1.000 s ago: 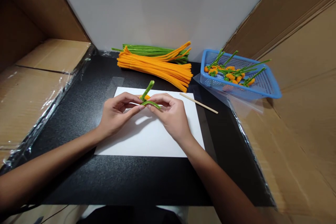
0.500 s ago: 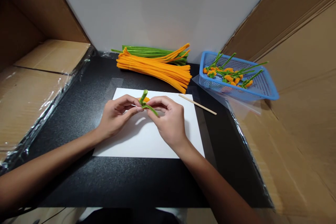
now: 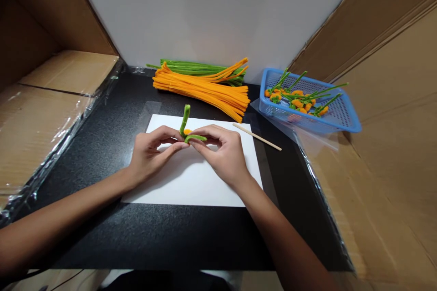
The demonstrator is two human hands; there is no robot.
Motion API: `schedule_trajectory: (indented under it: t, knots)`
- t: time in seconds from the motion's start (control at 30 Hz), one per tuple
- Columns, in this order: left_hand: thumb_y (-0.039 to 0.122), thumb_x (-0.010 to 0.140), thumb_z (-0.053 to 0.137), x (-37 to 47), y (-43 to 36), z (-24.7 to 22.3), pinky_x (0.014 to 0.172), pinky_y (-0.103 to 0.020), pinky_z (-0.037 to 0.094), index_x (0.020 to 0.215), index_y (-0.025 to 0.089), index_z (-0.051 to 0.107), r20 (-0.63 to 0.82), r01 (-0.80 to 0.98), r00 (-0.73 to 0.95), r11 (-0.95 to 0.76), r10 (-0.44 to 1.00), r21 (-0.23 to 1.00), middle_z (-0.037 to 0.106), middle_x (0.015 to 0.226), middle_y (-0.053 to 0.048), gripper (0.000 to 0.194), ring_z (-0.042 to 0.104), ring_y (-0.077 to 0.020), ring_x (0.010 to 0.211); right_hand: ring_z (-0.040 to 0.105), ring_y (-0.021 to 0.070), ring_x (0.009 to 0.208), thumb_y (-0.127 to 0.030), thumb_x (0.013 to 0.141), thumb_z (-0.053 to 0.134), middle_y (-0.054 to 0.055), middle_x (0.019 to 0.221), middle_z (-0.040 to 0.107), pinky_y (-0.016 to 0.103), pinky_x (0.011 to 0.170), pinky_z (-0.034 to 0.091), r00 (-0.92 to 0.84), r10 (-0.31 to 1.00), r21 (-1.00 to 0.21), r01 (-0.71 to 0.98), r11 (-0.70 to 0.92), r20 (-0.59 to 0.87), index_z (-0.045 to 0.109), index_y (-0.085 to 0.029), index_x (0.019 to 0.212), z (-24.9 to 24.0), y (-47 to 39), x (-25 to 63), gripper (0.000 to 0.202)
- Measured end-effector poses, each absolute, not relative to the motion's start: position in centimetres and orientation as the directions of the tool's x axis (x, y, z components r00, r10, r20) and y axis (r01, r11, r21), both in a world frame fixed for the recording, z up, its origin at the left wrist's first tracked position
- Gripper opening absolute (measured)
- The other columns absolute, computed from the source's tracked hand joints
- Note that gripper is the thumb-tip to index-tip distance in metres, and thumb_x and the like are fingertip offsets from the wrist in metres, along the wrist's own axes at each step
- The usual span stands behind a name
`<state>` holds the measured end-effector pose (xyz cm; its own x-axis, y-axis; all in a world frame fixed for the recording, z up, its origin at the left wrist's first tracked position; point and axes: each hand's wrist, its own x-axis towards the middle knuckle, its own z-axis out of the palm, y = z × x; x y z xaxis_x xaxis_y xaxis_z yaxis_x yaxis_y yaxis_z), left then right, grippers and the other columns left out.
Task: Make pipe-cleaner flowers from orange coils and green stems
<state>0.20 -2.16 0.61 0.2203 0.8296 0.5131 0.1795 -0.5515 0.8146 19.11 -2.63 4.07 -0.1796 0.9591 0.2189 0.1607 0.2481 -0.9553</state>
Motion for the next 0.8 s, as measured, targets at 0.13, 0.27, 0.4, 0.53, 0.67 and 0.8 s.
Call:
schedule_trajectory:
  t: [0.13, 0.27, 0.4, 0.53, 0.67, 0.8]
  knots:
    - [0.028, 0.090, 0.073, 0.1, -2.3, 0.6, 0.072, -0.022, 0.060, 0.092, 0.018, 0.068, 0.544, 0.216, 0.247, -0.593, 0.802, 0.776, 0.075, 0.086, 0.000, 0.011, 0.072, -0.0118, 0.075, 0.072, 0.0196, 0.084, -0.026, 0.083, 0.077, 0.004, 0.090, 0.077, 0.032, 0.079, 0.059, -0.231, 0.937, -0.920, 0.233, 0.314, 0.261, 0.078, -0.021, 0.088, 4.2, -2.5, 19.5, 0.007]
    - [0.029, 0.090, 0.072, 0.0, -2.2, 0.4, 0.073, -0.023, 0.061, 0.097, 0.018, 0.067, 0.576, 0.249, 0.275, -0.636, 0.770, 0.731, 0.076, 0.090, -0.002, 0.014, 0.075, -0.0143, 0.079, 0.071, 0.0188, 0.077, -0.026, 0.085, 0.074, 0.003, 0.083, 0.077, 0.031, 0.073, 0.058, -0.223, 0.937, -0.908, 0.264, 0.324, 0.269, 0.078, -0.022, 0.083, 4.3, -2.4, 19.5, 0.006]
    - [0.027, 0.090, 0.073, 0.0, -2.1, 0.2, 0.072, -0.023, 0.061, 0.099, 0.018, 0.065, 0.622, 0.255, 0.298, -0.688, 0.724, 0.679, 0.076, 0.089, -0.002, 0.015, 0.075, -0.0148, 0.079, 0.068, 0.0188, 0.079, -0.023, 0.083, 0.073, 0.003, 0.084, 0.074, 0.031, 0.071, 0.057, -0.231, 0.924, -0.891, 0.276, 0.361, 0.303, 0.076, -0.023, 0.079, 4.3, -2.4, 19.3, 0.005]
    - [0.026, 0.089, 0.073, 0.0, -2.1, 0.4, 0.072, -0.023, 0.061, 0.100, 0.018, 0.066, 0.635, 0.266, 0.308, -0.705, 0.708, 0.657, 0.077, 0.091, -0.003, 0.015, 0.075, -0.0141, 0.077, 0.068, 0.0192, 0.085, -0.020, 0.083, 0.069, 0.003, 0.088, 0.072, 0.032, 0.075, 0.058, -0.192, 0.936, -0.904, 0.259, 0.339, 0.296, 0.073, -0.022, 0.079, 4.1, -2.6, 19.0, 0.006]
    - [0.022, 0.091, 0.070, 0.1, -2.2, 0.7, 0.071, -0.023, 0.059, 0.101, 0.019, 0.069, 0.676, 0.283, 0.323, -0.749, 0.663, 0.599, 0.078, 0.090, -0.003, 0.011, 0.075, -0.0143, 0.077, 0.068, 0.0176, 0.078, -0.021, 0.084, 0.069, 0.003, 0.083, 0.072, 0.031, 0.074, 0.057, -0.144, 0.947, -0.917, 0.245, 0.315, 0.287, 0.072, -0.020, 0.081, 3.5, -2.8, 18.8, 0.004]
    - [0.018, 0.091, 0.067, 0.2, -2.3, 1.0, 0.074, -0.024, 0.059, 0.098, 0.018, 0.069, 0.688, 0.275, 0.333, -0.765, 0.644, 0.583, 0.079, 0.093, -0.004, 0.007, 0.075, -0.0144, 0.078, 0.067, 0.0161, 0.075, -0.022, 0.085, 0.070, 0.002, 0.083, 0.072, 0.030, 0.073, 0.056, -0.133, 0.946, -0.913, 0.252, 0.321, 0.296, 0.071, -0.021, 0.084, 3.1, -2.9, 18.7, 0.002]
